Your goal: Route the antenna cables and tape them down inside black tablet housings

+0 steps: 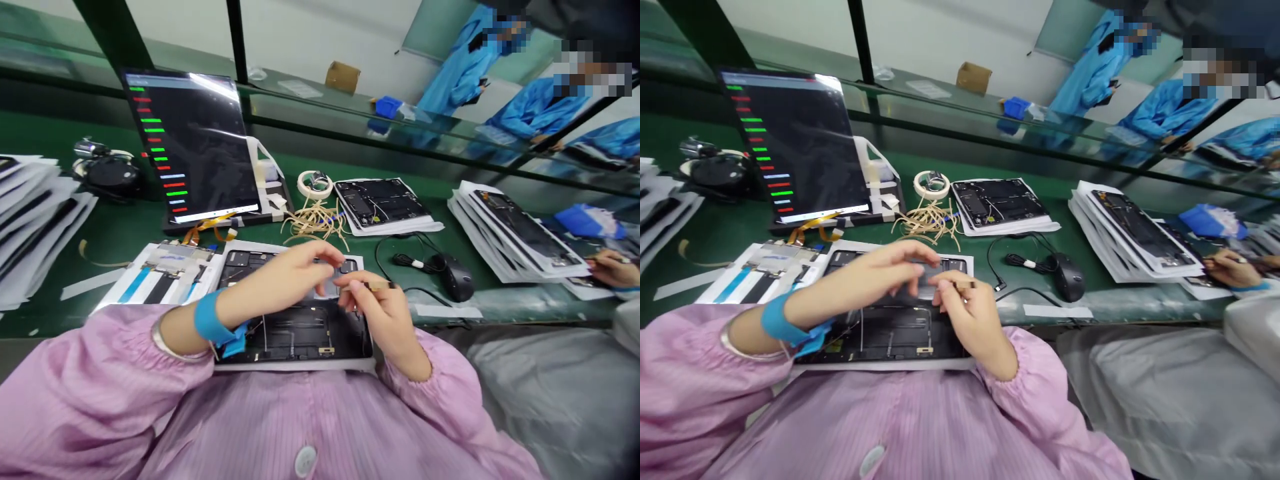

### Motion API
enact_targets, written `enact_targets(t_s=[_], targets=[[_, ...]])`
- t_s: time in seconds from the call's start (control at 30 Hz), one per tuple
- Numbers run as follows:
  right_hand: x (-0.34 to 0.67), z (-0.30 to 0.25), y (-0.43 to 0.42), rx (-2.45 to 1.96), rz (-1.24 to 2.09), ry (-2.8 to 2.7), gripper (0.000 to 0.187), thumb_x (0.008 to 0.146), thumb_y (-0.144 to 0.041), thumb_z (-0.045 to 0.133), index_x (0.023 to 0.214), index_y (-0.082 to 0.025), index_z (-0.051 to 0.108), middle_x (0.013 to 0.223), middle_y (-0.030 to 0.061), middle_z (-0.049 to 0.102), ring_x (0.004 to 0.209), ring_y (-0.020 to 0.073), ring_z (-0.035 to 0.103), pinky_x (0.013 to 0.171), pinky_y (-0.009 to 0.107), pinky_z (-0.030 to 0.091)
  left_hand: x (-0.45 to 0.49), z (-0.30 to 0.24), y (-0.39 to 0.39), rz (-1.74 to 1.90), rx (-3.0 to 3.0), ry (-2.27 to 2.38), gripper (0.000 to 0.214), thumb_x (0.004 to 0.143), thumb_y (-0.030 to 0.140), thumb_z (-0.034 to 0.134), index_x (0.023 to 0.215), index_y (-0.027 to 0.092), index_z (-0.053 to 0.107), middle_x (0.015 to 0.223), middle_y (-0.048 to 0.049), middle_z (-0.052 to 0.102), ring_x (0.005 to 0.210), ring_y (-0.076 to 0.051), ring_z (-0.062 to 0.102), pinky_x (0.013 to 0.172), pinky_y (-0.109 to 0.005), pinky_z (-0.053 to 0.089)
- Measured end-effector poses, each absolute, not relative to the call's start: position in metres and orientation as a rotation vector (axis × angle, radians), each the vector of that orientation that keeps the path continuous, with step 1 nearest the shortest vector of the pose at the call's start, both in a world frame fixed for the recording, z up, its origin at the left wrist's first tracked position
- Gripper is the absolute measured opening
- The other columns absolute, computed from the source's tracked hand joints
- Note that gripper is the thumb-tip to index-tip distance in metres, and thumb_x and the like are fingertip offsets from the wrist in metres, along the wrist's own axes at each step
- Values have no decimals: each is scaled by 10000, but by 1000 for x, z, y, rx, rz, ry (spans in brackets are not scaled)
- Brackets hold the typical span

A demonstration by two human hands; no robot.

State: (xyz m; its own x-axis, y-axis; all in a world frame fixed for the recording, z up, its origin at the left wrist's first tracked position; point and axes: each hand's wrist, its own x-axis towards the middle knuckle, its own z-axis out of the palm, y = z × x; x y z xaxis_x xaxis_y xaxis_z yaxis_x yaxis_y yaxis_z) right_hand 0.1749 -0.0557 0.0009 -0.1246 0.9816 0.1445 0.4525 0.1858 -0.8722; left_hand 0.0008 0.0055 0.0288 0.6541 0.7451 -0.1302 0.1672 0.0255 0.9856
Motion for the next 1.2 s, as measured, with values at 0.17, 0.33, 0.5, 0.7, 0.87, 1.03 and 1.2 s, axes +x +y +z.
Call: enact_targets(t_s=[0.17,0.33,0.5,0.7,0.87,1.03,1.2], targets=[[207,-1,-62,-1322,1153,-1323,179,866,-299,556,947,-172,653,678,11,670,588,126,625,491,217,453,35,10,6,351,1517,548,209,853,343,525,920,153,584,764,-13,633,626,-108,575,522,-204,432],[229,0,-73,-1410,1245,-1286,169,828,-293,628,937,-168,657,745,31,709,622,108,648,500,184,447,35,8,8,415,1768,673,198,844,309,536,806,149,648,668,12,598,589,-99,532,546,-206,418],[230,-3,-76,-1321,1582,-1211,149,785,-284,678,831,-160,609,703,19,701,578,91,632,492,174,438,35,12,-3,578,2072,774,152,849,233,529,911,163,649,878,-26,667,715,-125,585,644,-237,457],[211,-12,-78,-1177,1427,-1183,131,819,-295,645,870,-178,618,711,2,678,635,95,634,525,182,465,29,14,-34,834,2557,741,191,896,193,457,951,145,634,979,-71,685,887,-183,626,799,-294,488],[199,-11,-83,-1222,1239,-1303,95,849,-281,606,891,-201,636,762,4,681,695,115,647,634,238,527,22,16,-43,799,2679,852,225,916,224,437,914,156,652,904,-51,714,758,-177,656,690,-287,506],[191,-11,-82,-1217,1234,-1338,109,849,-274,594,908,-195,640,770,8,686,705,131,657,679,270,532,17,21,-38,723,2520,904,241,902,228,444,852,181,675,810,-20,712,706,-150,644,654,-257,482],[199,-5,-86,-1294,1113,-1431,47,831,-236,572,815,-193,584,679,-2,644,626,133,604,605,262,478,15,27,-22,650,2234,1058,142,818,207,514,768,188,646,753,7,685,670,-132,614,631,-247,455]])
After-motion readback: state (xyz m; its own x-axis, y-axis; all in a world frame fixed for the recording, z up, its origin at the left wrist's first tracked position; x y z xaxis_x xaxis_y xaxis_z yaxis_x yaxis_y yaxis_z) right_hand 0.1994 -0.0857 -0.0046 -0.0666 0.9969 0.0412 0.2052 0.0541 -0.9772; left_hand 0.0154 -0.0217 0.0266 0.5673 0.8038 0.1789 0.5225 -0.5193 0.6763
